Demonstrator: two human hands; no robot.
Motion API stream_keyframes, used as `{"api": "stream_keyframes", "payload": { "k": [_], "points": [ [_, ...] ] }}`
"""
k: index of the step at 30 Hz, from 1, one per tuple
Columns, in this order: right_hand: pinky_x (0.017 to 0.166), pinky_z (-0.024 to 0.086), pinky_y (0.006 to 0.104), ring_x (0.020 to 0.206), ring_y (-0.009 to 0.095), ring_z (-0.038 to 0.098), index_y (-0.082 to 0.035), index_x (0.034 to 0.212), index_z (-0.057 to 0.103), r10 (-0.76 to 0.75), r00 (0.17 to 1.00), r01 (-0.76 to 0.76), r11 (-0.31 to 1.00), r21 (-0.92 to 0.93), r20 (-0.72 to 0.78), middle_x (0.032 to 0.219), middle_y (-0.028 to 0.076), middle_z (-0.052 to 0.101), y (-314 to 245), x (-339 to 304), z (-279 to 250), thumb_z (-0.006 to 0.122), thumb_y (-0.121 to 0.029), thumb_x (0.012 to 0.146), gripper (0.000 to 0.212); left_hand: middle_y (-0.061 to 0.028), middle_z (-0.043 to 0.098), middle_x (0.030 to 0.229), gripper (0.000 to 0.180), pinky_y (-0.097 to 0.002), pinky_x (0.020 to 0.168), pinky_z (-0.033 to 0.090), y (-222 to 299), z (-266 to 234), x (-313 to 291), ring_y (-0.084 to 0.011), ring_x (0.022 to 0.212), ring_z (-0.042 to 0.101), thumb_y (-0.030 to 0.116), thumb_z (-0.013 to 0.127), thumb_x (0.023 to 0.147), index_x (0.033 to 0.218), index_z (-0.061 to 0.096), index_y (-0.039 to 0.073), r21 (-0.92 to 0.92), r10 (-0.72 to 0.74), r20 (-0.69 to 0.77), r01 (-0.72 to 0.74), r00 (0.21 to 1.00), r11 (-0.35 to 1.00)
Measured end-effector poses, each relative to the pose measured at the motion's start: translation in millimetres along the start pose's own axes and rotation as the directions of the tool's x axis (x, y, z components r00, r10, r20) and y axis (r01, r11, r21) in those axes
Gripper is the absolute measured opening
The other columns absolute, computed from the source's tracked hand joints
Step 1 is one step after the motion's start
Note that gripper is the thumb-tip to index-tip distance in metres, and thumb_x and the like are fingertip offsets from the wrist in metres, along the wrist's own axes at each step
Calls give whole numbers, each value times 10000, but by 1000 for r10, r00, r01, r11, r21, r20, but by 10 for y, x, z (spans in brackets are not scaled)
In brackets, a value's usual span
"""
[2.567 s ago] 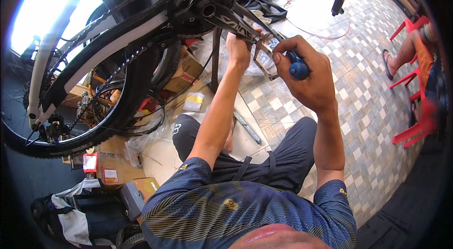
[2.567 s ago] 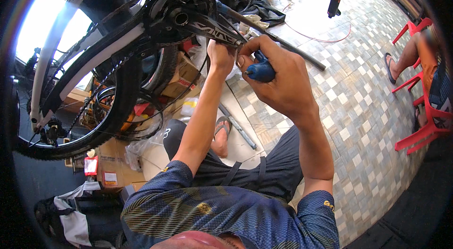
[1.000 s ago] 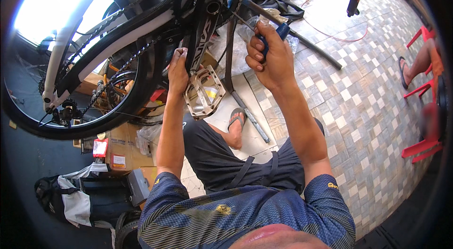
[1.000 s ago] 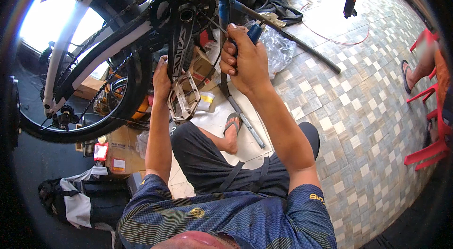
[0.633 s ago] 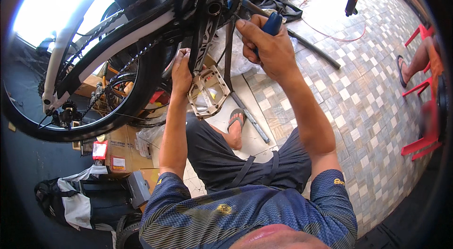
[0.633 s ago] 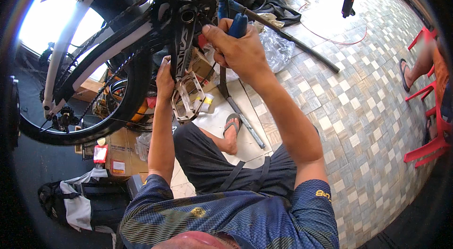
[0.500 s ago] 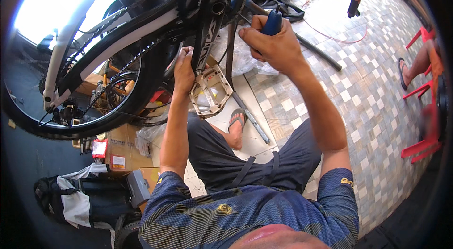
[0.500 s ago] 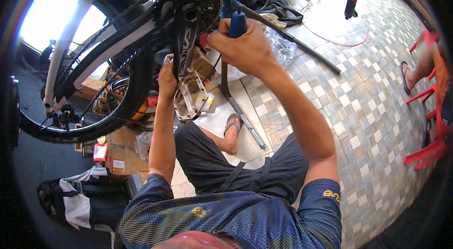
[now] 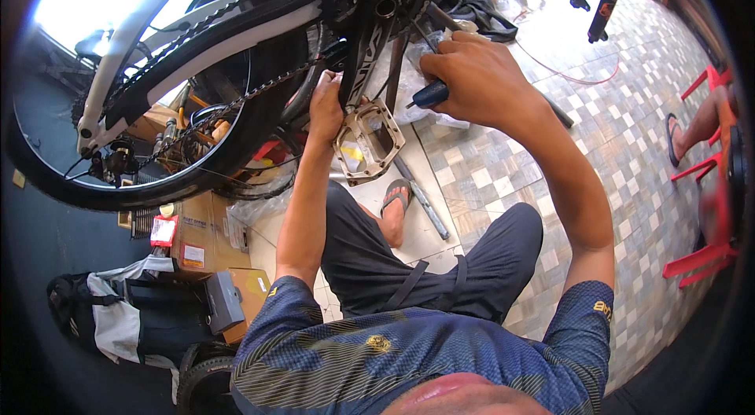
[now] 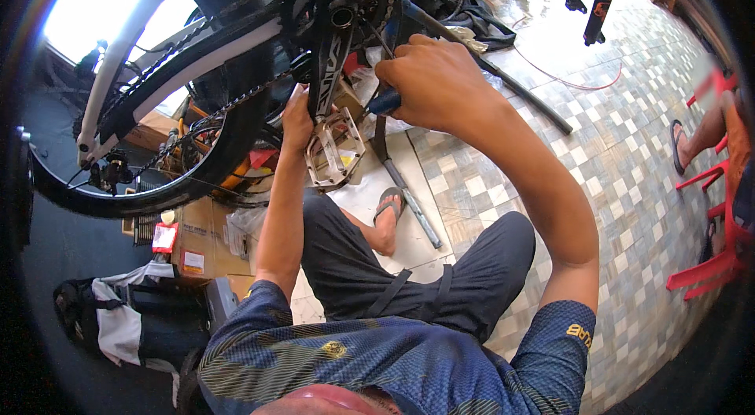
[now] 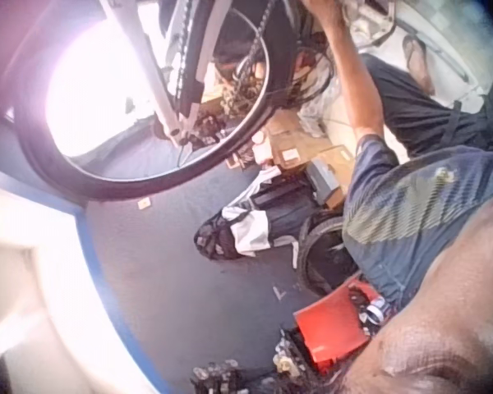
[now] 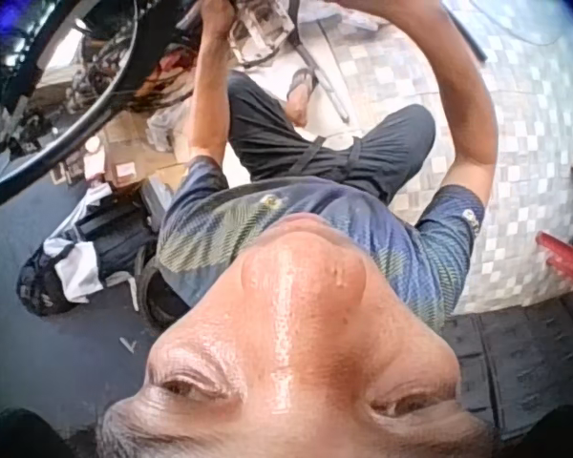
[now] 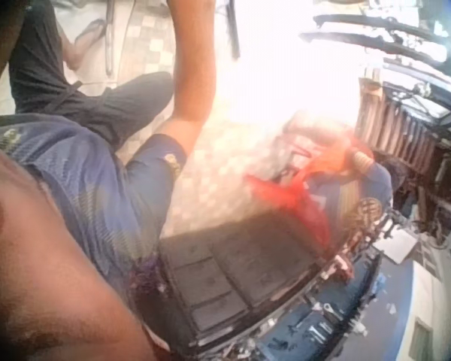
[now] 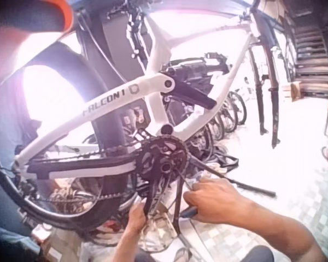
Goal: The person uses a blue T-handle tool to adjust the bicycle chain and crankset while sitting on the floor. They manipulate the chain and pedal crank, then briefly stand to inspect the rear tire before returning to the crankset to continue adjustments.
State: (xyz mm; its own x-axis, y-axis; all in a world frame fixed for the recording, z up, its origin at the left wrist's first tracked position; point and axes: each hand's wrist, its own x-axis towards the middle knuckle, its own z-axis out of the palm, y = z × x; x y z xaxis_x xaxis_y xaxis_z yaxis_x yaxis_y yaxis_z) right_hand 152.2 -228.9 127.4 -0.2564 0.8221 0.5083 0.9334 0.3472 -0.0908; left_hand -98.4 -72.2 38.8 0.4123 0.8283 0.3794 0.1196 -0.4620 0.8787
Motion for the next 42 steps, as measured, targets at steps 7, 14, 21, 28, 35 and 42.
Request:
{"api": "stream_keyframes", "payload": {
  "k": [7,14,21,28,35,42],
  "points": [
    [768,544,410,901,285,657,-102,902,724,-44,992,34,995,-90,-118,851,93,674,-14,-36,91,763,-229,705,238,-149,693,984,374,-319,753,577,-99,-44,50,-201,826,704,210,350,1039,1215,588,-18,-389,-156,126,193,980,901],
    [687,497,410,817,278,646,-80,838,677,22,999,-16,990,138,-44,786,87,633,-34,-160,-171,784,-229,711,223,-197,696,1100,438,-382,860,575,-165,45,303,-280,944,704,280,390,1029,1247,577,-51,-622,-316,41,272,948,734],
    [551,377,297,590,160,452,-50,725,546,571,688,-22,633,774,-448,667,44,495,-639,-637,732,890,-139,737,356,-273,571,1320,562,-526,1053,490,-670,56,559,-390,1155,619,308,607,927,1330,526,-75,-872,124,262,180,957,455],
    [572,366,222,636,72,402,-71,767,475,666,696,-119,477,871,-270,718,-19,473,-1157,-490,1261,880,-94,758,405,-28,621,1188,359,-269,967,488,-740,173,777,-107,1070,610,180,567,1006,1317,553,2,-537,317,-14,-275,948,798],
    [582,397,186,666,15,445,-77,778,450,772,625,-147,266,953,-119,723,-46,485,-1121,-447,1188,761,10,836,328,9,630,935,178,-213,790,527,-106,361,714,-69,854,635,148,588,980,1133,605,59,-870,83,17,-27,996,493],
    [609,439,201,694,43,534,-55,780,472,806,573,-316,382,868,-146,718,-25,495,-630,-647,1198,705,7,875,259,-55,644,948,118,-368,898,562,-66,456,703,-198,924,683,86,548,959,1065,578,44,-993,156,88,74,984,94]
  ]
}}
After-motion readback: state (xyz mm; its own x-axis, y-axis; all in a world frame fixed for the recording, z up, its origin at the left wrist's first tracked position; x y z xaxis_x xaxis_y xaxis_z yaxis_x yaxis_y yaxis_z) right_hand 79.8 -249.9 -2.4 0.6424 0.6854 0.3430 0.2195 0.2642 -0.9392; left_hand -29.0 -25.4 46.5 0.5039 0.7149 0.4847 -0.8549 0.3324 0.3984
